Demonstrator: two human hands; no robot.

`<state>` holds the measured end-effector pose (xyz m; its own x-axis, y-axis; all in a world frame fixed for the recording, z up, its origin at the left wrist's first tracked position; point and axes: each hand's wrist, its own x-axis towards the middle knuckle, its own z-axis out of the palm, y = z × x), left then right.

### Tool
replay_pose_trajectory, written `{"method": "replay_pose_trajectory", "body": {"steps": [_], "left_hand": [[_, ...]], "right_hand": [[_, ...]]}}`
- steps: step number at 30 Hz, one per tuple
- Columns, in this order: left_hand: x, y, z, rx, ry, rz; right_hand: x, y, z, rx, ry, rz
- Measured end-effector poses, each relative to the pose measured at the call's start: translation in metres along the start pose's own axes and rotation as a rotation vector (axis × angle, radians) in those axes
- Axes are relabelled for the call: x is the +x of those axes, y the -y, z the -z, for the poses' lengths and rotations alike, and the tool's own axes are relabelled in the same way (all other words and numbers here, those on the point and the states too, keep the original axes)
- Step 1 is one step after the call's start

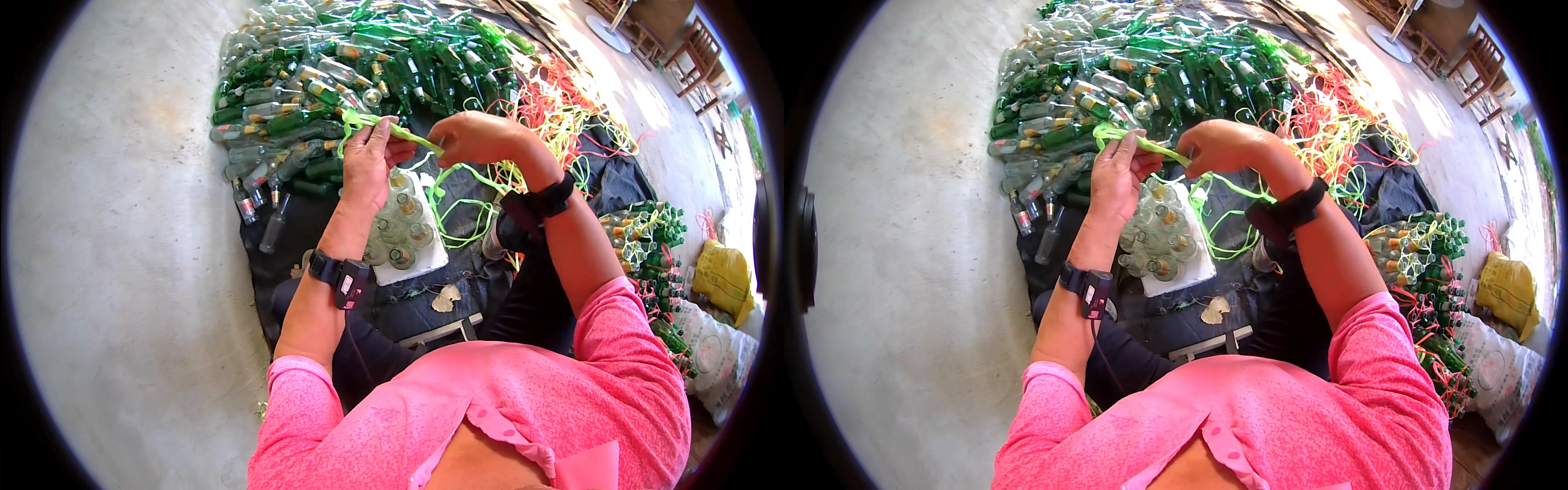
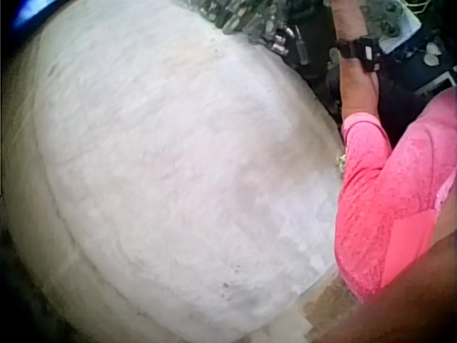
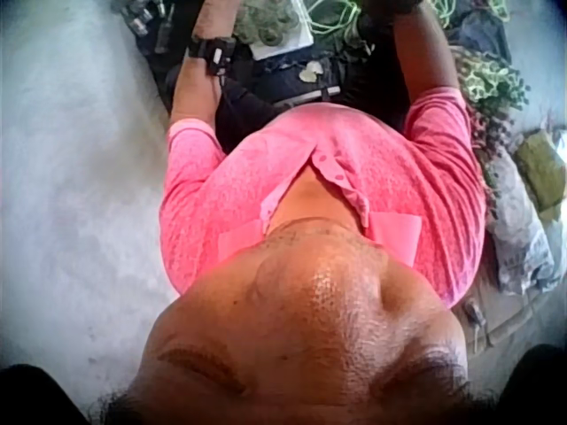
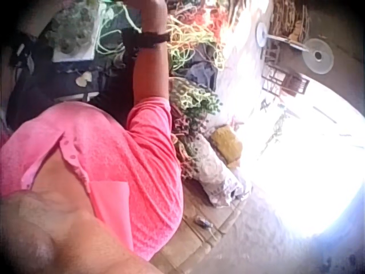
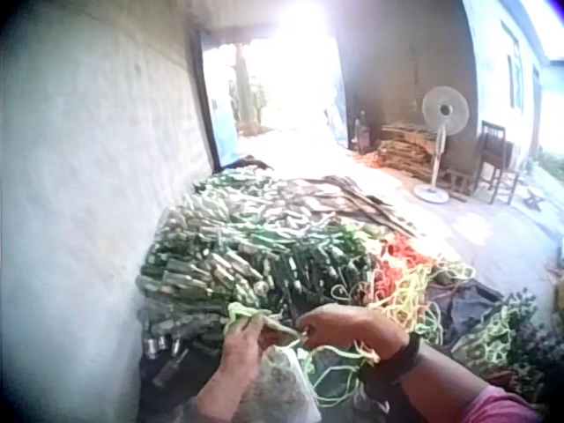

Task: The person sits on the floor and assembles a decorative structure using green glass bottles and colorful strings. They pick up bottles one by one, place them on a white foam base, and secure them by threading green string through the necks and tying knots.

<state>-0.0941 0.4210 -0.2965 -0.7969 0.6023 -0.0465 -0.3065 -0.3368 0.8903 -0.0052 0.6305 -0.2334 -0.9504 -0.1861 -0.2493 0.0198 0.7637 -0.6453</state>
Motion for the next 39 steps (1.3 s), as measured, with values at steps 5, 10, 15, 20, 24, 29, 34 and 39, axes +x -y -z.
{"method": "replay_pose_trajectory", "body": {"steps": [5, 10, 15, 20, 24, 29, 34, 39], "left_hand": [[-0.001, 0.001, -0.001, -0.036, -0.003, -0.008], [-0.007, 0.014, -0.008, 0.291, 0.136, 0.2], [-0.007, 0.018, -0.007, 0.27, 0.156, 0.214], [-0.007, 0.018, -0.009, 0.273, 0.07, 0.16], [-0.009, 0.014, -0.011, -0.088, -0.004, 0.078], [-0.006, -0.032, 0.005, -0.47, 0.19, 0.009], [-0.01, -0.067, 0.051, -0.461, 0.022, -0.096], [-0.003, -0.084, 0.1, -0.366, -0.224, -0.155]], "right_hand": [[0.005, 0.008, -0.003, 0.035, 0.009, -0.094], [0.005, 0.018, -0.003, 0.241, -0.036, -0.122], [0.006, 0.009, -0.006, 0.248, 0.013, -0.012], [0.007, 0.003, -0.007, 0.329, -0.143, -0.06], [0.011, 0.014, -0.005, 0.465, -0.343, -0.212], [0.027, -0.053, -0.003, -0.128, -0.672, -0.107], [0.008, -0.085, 0.036, -0.259, -0.736, -0.276], [-0.019, -0.122, 0.062, -0.076, -0.907, -0.383]]}}
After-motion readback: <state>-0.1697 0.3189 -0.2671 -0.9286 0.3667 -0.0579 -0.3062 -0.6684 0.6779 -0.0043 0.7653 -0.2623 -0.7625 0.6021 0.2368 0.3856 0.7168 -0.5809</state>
